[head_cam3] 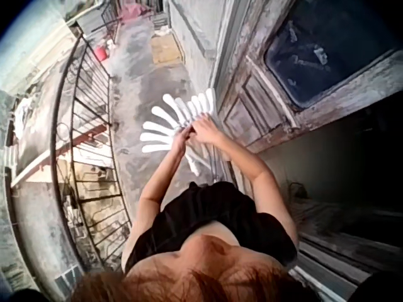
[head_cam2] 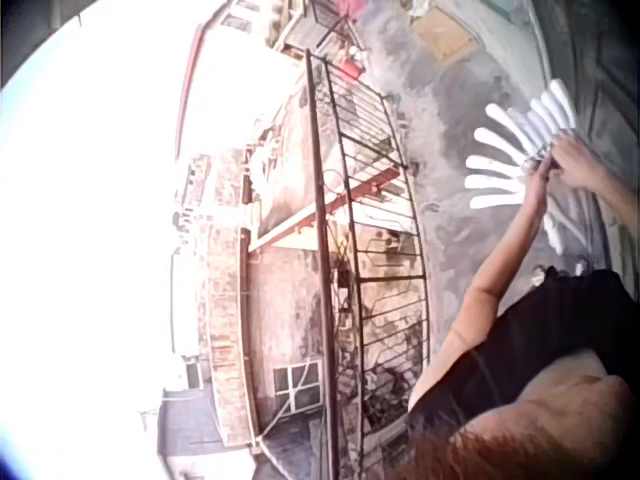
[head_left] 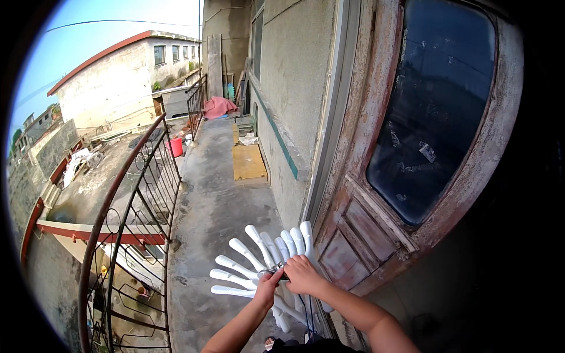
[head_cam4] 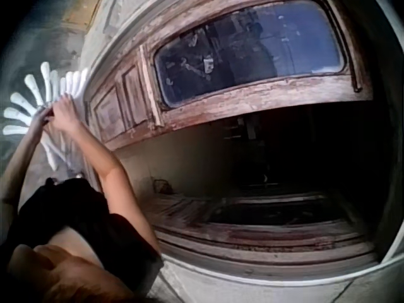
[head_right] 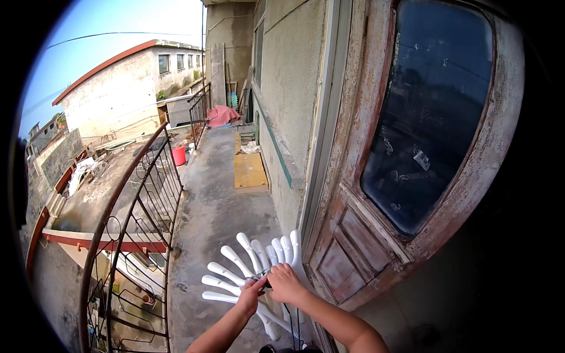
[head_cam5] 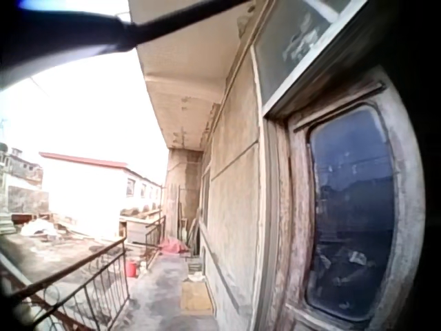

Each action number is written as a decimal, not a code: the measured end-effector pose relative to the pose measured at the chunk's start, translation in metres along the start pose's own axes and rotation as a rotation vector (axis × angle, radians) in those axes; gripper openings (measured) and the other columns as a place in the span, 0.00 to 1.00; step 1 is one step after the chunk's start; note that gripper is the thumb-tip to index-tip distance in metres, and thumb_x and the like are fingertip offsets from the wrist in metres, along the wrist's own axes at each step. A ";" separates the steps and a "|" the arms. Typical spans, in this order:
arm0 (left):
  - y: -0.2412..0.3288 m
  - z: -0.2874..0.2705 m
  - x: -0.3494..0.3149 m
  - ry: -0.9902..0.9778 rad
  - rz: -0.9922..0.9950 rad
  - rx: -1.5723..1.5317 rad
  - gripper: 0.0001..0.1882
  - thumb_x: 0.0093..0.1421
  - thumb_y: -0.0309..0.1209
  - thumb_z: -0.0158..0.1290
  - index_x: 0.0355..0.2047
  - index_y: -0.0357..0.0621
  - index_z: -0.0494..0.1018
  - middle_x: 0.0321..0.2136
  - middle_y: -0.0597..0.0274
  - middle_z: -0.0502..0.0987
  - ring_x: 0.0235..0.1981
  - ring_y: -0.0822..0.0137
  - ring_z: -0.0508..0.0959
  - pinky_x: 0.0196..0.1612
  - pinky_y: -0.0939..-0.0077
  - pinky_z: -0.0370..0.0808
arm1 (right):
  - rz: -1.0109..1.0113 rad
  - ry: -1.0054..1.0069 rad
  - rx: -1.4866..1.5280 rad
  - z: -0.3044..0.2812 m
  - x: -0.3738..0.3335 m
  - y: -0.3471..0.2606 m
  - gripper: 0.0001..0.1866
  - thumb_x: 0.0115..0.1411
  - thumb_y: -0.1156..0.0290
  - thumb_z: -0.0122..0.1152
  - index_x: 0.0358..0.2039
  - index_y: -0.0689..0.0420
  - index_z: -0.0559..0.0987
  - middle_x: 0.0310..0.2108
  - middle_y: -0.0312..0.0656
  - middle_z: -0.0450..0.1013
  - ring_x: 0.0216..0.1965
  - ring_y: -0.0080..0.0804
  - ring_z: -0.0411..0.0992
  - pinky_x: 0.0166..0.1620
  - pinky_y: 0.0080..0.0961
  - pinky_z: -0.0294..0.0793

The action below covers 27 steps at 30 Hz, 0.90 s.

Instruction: The person walks onto a rooftop terrace carrying a bundle of white plastic hangers. They hang the hangers on a clothesline strung across the roof. The person then picks up a dark-colored shirt from a basin, unfolds it, places it on a hanger, and hangs the shirt on the line.

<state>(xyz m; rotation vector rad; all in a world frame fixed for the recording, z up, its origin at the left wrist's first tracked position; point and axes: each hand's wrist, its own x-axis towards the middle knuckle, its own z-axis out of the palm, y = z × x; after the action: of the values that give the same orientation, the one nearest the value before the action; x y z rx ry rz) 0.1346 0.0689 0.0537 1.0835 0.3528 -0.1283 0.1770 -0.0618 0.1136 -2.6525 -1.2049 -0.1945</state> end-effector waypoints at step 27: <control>-0.066 0.082 0.117 -0.030 -0.236 0.524 0.30 0.53 0.49 0.51 0.54 0.52 0.61 0.55 0.65 0.63 0.59 0.70 0.55 0.54 0.61 0.50 | 1.219 1.799 0.734 -0.062 -0.469 0.238 0.13 0.57 0.64 0.56 0.42 0.54 0.74 0.31 0.30 0.70 0.28 0.18 0.67 0.28 0.16 0.67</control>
<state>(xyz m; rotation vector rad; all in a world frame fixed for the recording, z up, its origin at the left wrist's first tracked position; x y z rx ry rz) 0.2443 -0.0258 -0.0075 1.5518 0.4319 -0.4658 0.0477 -0.5698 0.0402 -1.1213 0.7510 -1.1417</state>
